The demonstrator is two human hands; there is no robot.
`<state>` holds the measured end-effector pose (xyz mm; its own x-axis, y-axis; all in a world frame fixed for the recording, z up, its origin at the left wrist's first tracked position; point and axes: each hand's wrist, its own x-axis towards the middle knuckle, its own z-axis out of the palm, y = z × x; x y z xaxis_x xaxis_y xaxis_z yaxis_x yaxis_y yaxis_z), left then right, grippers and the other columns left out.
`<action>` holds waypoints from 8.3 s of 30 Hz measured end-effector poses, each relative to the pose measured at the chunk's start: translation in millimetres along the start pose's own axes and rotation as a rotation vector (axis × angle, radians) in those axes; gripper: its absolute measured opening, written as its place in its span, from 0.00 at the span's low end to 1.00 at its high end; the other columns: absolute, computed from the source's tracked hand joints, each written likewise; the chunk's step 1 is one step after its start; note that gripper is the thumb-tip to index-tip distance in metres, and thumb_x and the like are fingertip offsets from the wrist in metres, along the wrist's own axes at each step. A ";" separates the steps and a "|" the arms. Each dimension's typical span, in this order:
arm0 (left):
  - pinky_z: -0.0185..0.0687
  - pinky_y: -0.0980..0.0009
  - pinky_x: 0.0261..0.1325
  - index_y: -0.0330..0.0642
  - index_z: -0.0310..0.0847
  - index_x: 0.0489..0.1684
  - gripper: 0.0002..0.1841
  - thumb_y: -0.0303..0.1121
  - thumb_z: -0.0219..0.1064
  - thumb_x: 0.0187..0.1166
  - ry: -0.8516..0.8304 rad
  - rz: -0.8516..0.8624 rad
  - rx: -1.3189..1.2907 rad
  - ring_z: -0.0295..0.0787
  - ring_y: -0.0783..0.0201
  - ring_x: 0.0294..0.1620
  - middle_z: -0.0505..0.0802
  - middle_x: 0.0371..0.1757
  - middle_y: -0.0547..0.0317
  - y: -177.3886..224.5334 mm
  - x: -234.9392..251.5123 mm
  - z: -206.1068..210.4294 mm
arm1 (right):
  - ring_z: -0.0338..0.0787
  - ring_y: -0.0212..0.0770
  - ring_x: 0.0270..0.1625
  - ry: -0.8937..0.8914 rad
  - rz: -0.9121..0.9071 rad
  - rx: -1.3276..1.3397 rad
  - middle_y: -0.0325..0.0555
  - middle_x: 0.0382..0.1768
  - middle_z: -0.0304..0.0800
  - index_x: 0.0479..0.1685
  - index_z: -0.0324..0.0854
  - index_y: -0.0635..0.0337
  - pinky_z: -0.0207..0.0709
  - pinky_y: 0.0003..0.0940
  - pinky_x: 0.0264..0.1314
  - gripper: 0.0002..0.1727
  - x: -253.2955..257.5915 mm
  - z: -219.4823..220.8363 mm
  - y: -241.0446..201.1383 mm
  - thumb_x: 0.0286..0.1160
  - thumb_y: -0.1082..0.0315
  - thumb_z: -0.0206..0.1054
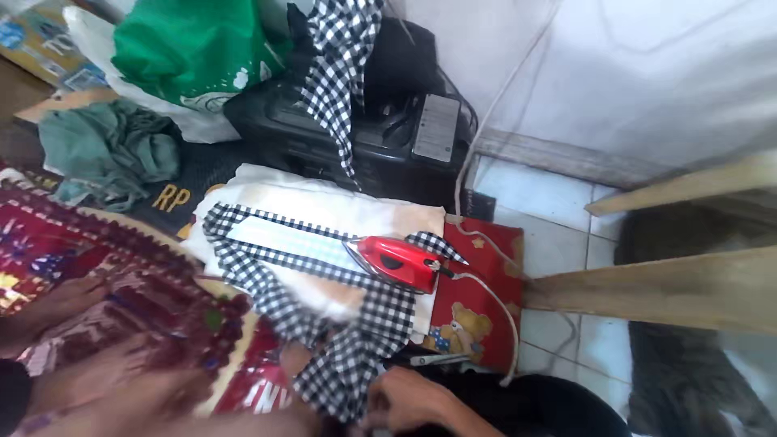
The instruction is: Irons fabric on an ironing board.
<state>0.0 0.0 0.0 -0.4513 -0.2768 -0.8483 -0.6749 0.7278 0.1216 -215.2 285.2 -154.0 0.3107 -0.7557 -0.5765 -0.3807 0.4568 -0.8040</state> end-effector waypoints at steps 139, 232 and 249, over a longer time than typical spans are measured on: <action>0.74 0.32 0.67 0.34 0.85 0.63 0.25 0.48 0.56 0.87 0.837 0.682 -0.162 0.84 0.29 0.66 0.87 0.67 0.32 61.2 173.9 80.8 | 0.94 0.49 0.43 0.600 -0.081 -0.060 0.53 0.39 0.95 0.47 0.91 0.65 0.84 0.52 0.53 0.19 -13.6 -19.7 9.2 0.85 0.57 0.64; 0.89 0.65 0.60 0.43 0.78 0.75 0.28 0.53 0.53 0.88 -0.354 0.537 -0.955 0.93 0.63 0.55 0.93 0.58 0.60 114.8 145.4 85.4 | 0.91 0.53 0.48 0.466 0.167 -0.234 0.53 0.36 0.93 0.34 0.89 0.63 0.67 0.61 0.68 0.38 -53.5 -41.6 18.5 0.85 0.35 0.53; 0.76 0.29 0.59 0.31 0.87 0.52 0.21 0.41 0.55 0.92 -0.004 0.036 -0.069 0.88 0.29 0.56 0.92 0.48 0.29 43.7 122.1 65.0 | 0.79 0.52 0.77 0.517 0.629 -0.223 0.52 0.67 0.87 0.56 0.90 0.58 0.53 0.62 0.87 0.23 -76.1 -75.7 30.0 0.84 0.48 0.61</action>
<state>-46.7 38.7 -131.7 -0.4736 -0.2488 -0.8449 -0.6971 0.6922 0.1869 -316.2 320.9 -123.2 -0.4338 -0.5361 -0.7242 -0.5294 0.8020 -0.2766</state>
